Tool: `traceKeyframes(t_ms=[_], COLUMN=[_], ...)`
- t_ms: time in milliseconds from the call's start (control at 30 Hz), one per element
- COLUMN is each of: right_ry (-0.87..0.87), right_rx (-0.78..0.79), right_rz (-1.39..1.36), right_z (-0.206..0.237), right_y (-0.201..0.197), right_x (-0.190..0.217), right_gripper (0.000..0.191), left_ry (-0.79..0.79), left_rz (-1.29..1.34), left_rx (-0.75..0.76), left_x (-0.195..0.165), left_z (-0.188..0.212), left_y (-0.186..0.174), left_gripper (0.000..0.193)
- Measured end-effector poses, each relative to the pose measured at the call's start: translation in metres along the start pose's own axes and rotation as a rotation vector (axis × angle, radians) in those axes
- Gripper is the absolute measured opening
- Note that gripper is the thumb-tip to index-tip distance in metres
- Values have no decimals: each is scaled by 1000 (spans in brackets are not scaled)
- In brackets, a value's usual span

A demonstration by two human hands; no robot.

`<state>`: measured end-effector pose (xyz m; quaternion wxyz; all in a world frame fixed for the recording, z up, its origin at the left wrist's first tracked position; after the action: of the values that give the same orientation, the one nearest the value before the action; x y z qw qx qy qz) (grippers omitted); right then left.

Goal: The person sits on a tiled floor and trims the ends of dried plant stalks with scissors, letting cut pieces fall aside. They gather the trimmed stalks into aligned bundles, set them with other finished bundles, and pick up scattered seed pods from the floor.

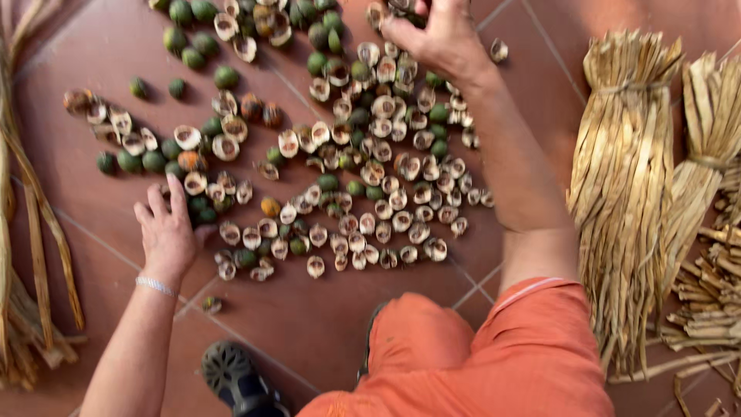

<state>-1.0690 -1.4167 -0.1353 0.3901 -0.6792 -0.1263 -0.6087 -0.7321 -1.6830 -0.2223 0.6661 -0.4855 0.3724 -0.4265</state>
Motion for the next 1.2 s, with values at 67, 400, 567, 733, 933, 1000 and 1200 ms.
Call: traceKeyframes(t_ms=[67, 400, 567, 733, 933, 1000, 1200], right_ry=[24, 455, 150, 54, 95, 36, -55], right_rx=[85, 452, 522, 529, 870, 825, 643], right_rz=[-84, 40, 80, 351, 743, 860, 994], right_z=[75, 401, 428, 404, 369, 333, 213], right_y=[11, 139, 181, 184, 193, 180, 128], right_x=[-1, -105, -81, -74, -88, -86, -70], right_gripper=[69, 44, 41, 35, 37, 27, 34], left_ry=[-8, 66, -237, -333, -381, -208, -215], left_rz=[58, 274, 61, 310, 584, 625, 819], left_rx=[2, -48, 505, 511, 376, 218, 114], left_x=[5, 23, 72, 47, -26, -62, -146], left_z=[7, 71, 137, 188, 166, 142, 56], left_y=[8, 12, 76, 108, 112, 90, 58], left_gripper=[124, 118, 133, 113, 122, 130, 124])
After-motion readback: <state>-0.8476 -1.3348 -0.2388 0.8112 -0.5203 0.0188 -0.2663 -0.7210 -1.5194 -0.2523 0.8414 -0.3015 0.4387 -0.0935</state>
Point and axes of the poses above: each hand's wrist, its own z-axis away from the middle knuckle, its own y-axis out of the palm, x = y × z, the point moved 10 cm from there along -z, towards the middle knuckle, and after that the axes turned 3 degrees about -y, right-handed, at the moved point
